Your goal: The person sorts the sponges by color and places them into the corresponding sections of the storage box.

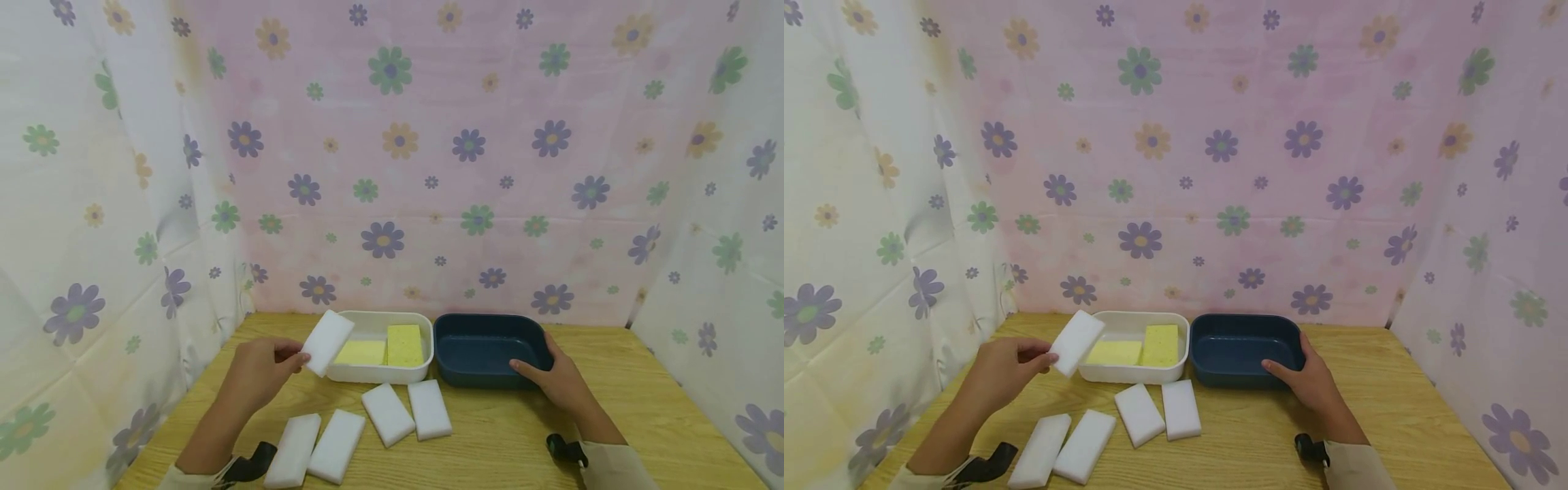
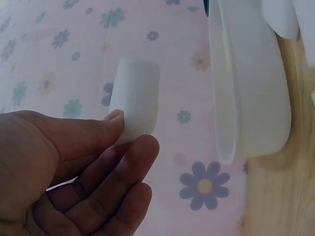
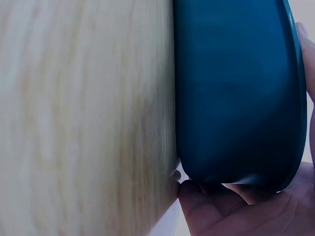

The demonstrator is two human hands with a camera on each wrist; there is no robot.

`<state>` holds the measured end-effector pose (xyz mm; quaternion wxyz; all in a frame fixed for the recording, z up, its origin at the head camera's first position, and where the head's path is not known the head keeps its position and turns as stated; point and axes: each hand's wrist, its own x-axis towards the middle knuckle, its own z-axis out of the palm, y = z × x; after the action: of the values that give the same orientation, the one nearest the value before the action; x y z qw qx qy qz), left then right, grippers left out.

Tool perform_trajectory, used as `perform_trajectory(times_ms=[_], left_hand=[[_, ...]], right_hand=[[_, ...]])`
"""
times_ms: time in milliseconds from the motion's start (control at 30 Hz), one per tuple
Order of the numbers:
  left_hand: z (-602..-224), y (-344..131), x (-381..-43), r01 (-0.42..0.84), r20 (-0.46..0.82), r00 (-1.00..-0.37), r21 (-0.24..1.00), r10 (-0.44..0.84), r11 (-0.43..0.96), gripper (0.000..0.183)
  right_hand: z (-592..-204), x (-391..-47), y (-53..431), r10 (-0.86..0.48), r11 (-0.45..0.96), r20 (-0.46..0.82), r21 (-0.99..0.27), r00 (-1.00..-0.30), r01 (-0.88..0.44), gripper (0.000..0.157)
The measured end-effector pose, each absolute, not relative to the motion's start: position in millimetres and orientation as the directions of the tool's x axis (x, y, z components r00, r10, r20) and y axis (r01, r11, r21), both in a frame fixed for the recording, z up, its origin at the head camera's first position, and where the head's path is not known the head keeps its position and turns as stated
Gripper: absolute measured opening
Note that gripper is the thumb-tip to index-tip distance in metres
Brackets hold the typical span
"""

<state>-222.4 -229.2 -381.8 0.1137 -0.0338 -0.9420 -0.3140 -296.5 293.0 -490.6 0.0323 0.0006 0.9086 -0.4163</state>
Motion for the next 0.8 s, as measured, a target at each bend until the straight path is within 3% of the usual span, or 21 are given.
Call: perform_trajectory(times_ms=[500, 800], left_hand=[[-367, -177, -241, 0.245, 0.335, -0.942, 0.654, 0.017, 0.715, 0.024], [-359, -129, -255, 0.355, 0.443, -0.897, 0.727, -0.005, 0.588, 0.02]], right_hand=[[-487, -296, 293, -0.023, 0.649, -0.078, -0.76, -0.997, 0.045, 0.124], [-488, -296, 293, -0.024, 0.654, -0.076, -0.756, -0.997, 0.042, 0.124]])
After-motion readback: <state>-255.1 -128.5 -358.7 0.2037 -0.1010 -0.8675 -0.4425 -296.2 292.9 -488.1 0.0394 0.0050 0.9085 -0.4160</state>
